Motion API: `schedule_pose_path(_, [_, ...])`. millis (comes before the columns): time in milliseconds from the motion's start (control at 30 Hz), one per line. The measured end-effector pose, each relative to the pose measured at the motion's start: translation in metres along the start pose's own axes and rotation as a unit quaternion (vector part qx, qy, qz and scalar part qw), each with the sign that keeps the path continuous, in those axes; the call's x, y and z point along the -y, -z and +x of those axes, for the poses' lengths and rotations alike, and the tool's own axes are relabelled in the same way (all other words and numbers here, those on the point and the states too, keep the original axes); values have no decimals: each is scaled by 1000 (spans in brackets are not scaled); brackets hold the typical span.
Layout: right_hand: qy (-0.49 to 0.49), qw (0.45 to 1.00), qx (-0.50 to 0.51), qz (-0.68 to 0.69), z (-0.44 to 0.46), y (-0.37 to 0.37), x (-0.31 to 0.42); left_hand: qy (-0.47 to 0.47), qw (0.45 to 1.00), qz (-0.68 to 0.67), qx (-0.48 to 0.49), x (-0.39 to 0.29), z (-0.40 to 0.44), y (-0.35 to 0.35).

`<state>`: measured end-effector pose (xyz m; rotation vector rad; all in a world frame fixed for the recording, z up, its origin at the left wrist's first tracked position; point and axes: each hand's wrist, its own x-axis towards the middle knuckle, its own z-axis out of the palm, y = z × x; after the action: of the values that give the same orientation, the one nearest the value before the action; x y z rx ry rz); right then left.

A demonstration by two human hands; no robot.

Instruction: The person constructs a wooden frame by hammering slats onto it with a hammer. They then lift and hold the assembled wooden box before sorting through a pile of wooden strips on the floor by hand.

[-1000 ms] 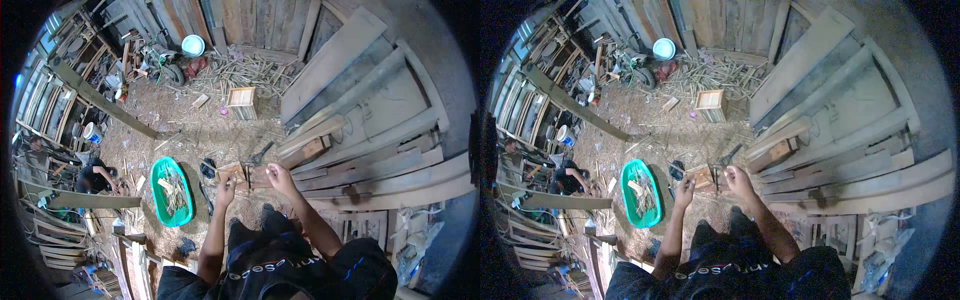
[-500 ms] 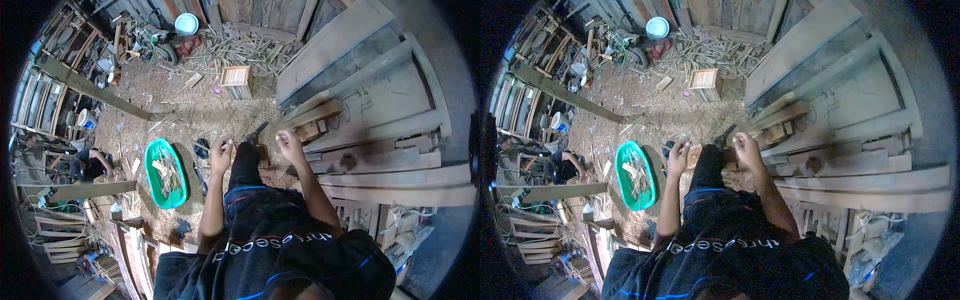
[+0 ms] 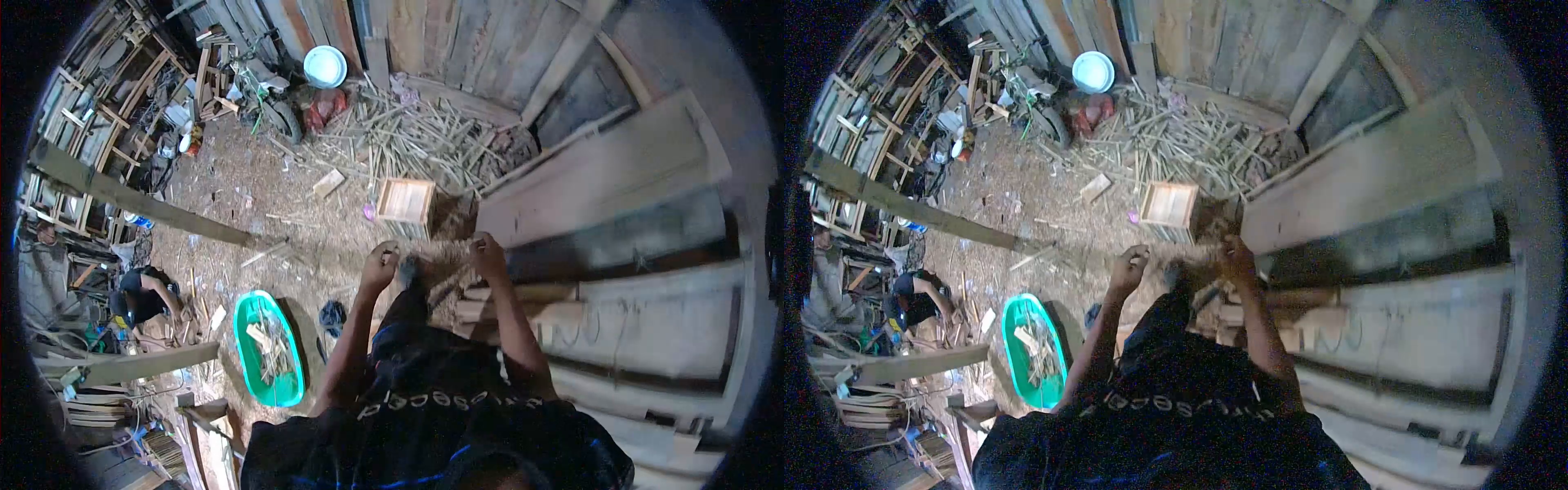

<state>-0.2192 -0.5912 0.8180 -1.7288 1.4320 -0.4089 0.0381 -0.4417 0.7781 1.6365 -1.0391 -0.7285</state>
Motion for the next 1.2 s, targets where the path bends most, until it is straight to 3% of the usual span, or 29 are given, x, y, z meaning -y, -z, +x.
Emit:
schedule_pose_path(33, [101, 995, -23, 0, 35, -7, 1, -52, 996, 75, -14, 9, 34, 1])
schedule_pose_path(67, [101, 995, -18, 16, 59, -15, -3, -86, 992, 95, -16, 20, 65, 3])
schedule_pose_path(233, [139, 984, -31, 108, 162, -31, 70, 61, 996, 54, 31, -24, 192, 11])
schedule_pose_path(367, [47, 998, 9, 48, 234, -44, 84, 82, 995, 61, 9, -9, 258, 6])
schedule_pose_path(467, [66, 997, -4, 37, 295, -79, 60, 145, 988, 59, -12, 16, 295, -2])
schedule_pose_path(600, [115, 993, 21, 11, 380, -152, -1, 123, 982, 141, -30, 71, 344, -12])
schedule_pose_path(633, [47, 995, 86, 27, 396, -155, 8, 143, 979, 141, -34, 79, 358, -15])
schedule_pose_path(667, [61, 994, 90, 19, 406, -162, 4, 184, 974, 128, -36, 96, 371, -21])
schedule_pose_path(733, [106, 991, 85, 4, 451, -183, -3, 120, 977, 175, -36, 161, 396, -36])
schedule_pose_path(767, [66, 990, 112, 52, 468, -193, -9, 125, 975, 182, -36, 189, 401, -44])
schedule_pose_path(867, [36, 990, 135, 33, 515, -220, -31, 138, 967, 210, -39, 256, 435, -56])
schedule_pose_path(900, [90, 990, 103, 20, 531, -244, -61, 150, 964, 217, -41, 281, 444, -62])
schedule_pose_path(967, [57, 991, 118, -15, 553, -268, -91, 144, 958, 240, -52, 352, 452, -76])
schedule_pose_path(1067, [-25, 990, 132, -46, 573, -308, -146, 222, 911, 343, -49, 440, 444, -98])
schedule_pose_path(1100, [-56, 988, 131, -64, 573, -327, -176, 349, 893, 283, 32, 443, 454, -94])
schedule_pose_path(1167, [-104, 975, 155, -121, 566, -354, -228, 348, 888, 301, 15, 502, 437, -102])
schedule_pose_path(1200, [-135, 975, 159, -77, 561, -360, -234, 348, 885, 310, 4, 528, 426, -107])
